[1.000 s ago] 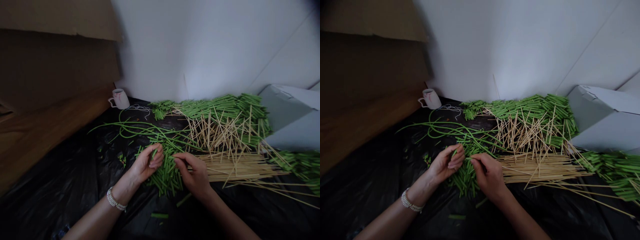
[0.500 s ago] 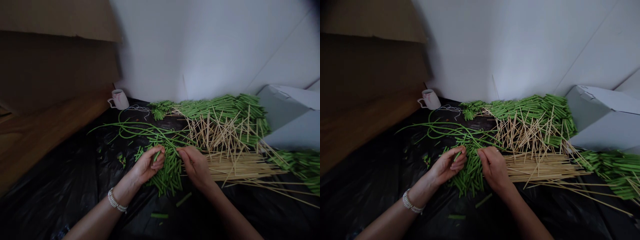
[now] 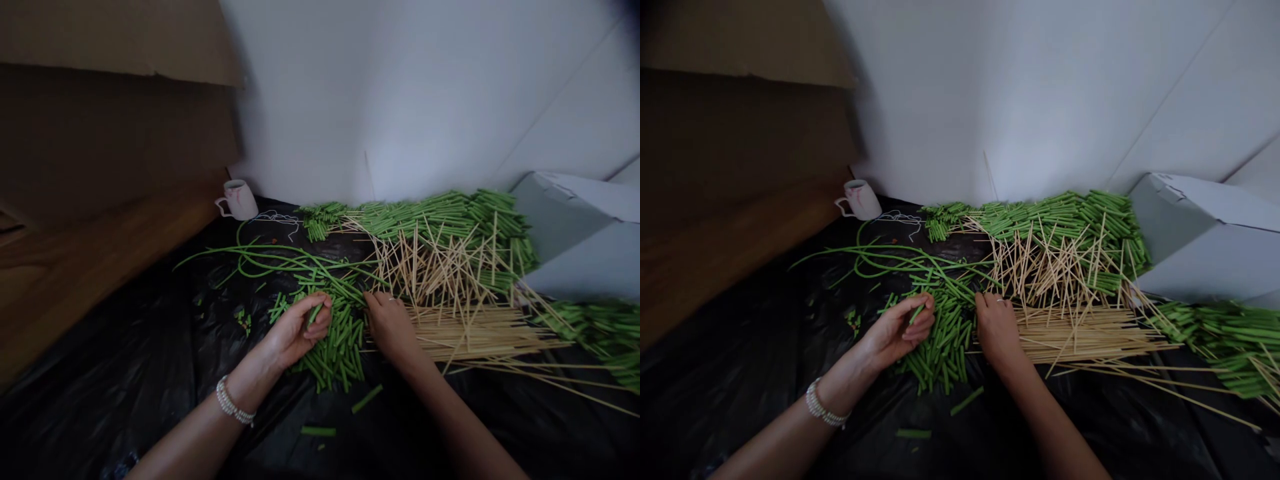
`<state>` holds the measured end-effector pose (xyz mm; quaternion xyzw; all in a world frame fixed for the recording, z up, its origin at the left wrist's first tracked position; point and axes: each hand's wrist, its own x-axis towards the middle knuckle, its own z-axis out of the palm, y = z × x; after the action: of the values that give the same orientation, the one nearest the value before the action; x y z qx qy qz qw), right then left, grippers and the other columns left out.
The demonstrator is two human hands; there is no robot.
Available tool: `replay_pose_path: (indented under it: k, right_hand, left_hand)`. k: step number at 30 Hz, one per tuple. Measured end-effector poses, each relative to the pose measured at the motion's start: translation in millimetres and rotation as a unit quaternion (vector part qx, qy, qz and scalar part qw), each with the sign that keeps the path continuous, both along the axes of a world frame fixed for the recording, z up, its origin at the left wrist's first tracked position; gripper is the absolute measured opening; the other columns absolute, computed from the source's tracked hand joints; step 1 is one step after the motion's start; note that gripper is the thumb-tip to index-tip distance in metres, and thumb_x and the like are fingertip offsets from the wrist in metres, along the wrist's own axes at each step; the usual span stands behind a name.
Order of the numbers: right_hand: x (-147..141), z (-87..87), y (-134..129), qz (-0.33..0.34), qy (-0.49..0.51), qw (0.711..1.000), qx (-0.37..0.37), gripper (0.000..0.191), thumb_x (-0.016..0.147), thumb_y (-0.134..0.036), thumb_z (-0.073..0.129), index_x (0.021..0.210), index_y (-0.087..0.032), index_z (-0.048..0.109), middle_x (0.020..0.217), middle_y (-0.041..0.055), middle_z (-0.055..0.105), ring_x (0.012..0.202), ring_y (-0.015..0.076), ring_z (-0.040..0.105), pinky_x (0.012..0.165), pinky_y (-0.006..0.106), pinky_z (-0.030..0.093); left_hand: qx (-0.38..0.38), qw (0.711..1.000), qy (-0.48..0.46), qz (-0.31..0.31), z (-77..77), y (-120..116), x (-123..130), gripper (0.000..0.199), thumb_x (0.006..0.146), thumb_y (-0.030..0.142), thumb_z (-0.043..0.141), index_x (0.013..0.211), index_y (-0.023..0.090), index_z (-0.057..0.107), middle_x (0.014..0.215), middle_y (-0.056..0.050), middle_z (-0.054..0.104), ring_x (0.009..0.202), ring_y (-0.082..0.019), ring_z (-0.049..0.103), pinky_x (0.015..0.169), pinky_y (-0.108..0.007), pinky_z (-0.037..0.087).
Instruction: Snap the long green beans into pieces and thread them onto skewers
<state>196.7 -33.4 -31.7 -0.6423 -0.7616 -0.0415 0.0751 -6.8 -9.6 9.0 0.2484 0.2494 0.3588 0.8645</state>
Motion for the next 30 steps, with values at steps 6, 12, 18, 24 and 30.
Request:
replay_pose_path:
  k: [6, 12, 18, 24, 30]
  right_hand:
    - [2.1, 0.6, 0.7, -0.008, 0.090, 0.995, 0.037, 0.037, 0.089, -0.005, 0.041, 0.119, -0.013, 0.059, 0.101, 0.0126, 0.063, 0.088, 0.0242, 0.060, 0.077, 0.034, 0.044]
    - [0.1, 11.5, -3.2, -0.044, 0.193, 0.974, 0.114, 0.051, 0.087, -0.006, 0.034, 0.135, -0.017, 0.051, 0.105, 0.0129, 0.060, 0.082, 0.0231, 0.062, 0.068, 0.033, 0.050]
    - [3.0, 8.8, 0.1, 0.030, 0.315, 0.942, 0.114, 0.042, 0.093, -0.015, 0.035, 0.127, -0.018, 0.058, 0.116, 0.0126, 0.067, 0.105, 0.0240, 0.063, 0.092, 0.042, 0.051]
    - [10.2, 28.8, -1.3, -0.104, 0.572, 0.764, 0.279, 0.039, 0.097, -0.031, 0.043, 0.133, -0.021, 0.053, 0.090, 0.0060, 0.064, 0.074, 0.0167, 0.061, 0.073, 0.033, 0.053]
    - [0.2, 32.5, -0.4, -0.068, 0.818, 0.569, -0.056, 0.038, 0.082, -0.037, 0.068, 0.115, -0.019, 0.063, 0.077, -0.0004, 0.061, 0.060, 0.0104, 0.054, 0.054, 0.022, 0.045]
  left_hand:
    - [0.007, 1.000, 0.010, 0.006, 1.5, -0.8, 0.8, 0.011, 0.084, 0.019, 0.059, 0.076, 0.013, 0.057, 0.053, 0.006, 0.037, 0.040, -0.002, 0.025, 0.037, -0.012, 0.019]
    - [0.002, 1.000, 0.012, 0.009, 1.1, -0.8, 0.2, 0.010, 0.083, 0.019, 0.061, 0.076, 0.013, 0.058, 0.053, 0.006, 0.038, 0.041, -0.002, 0.026, 0.037, -0.012, 0.019]
    - [-0.001, 1.000, 0.011, 0.008, -0.4, -0.1, 0.1, 0.010, 0.084, 0.019, 0.060, 0.076, 0.012, 0.059, 0.052, 0.006, 0.038, 0.040, -0.002, 0.026, 0.037, -0.012, 0.019]
    - [0.002, 1.000, 0.015, 0.016, 2.5, -1.8, 0.8, 0.009, 0.081, 0.019, 0.065, 0.078, 0.012, 0.060, 0.054, 0.006, 0.041, 0.041, -0.001, 0.028, 0.036, -0.010, 0.018]
    - [0.042, 0.998, 0.053, 0.016, 1.1, -4.5, 3.4, 0.016, 0.081, 0.025, 0.071, 0.086, 0.011, 0.063, 0.060, 0.005, 0.046, 0.040, 0.000, 0.031, 0.037, -0.011, 0.019]
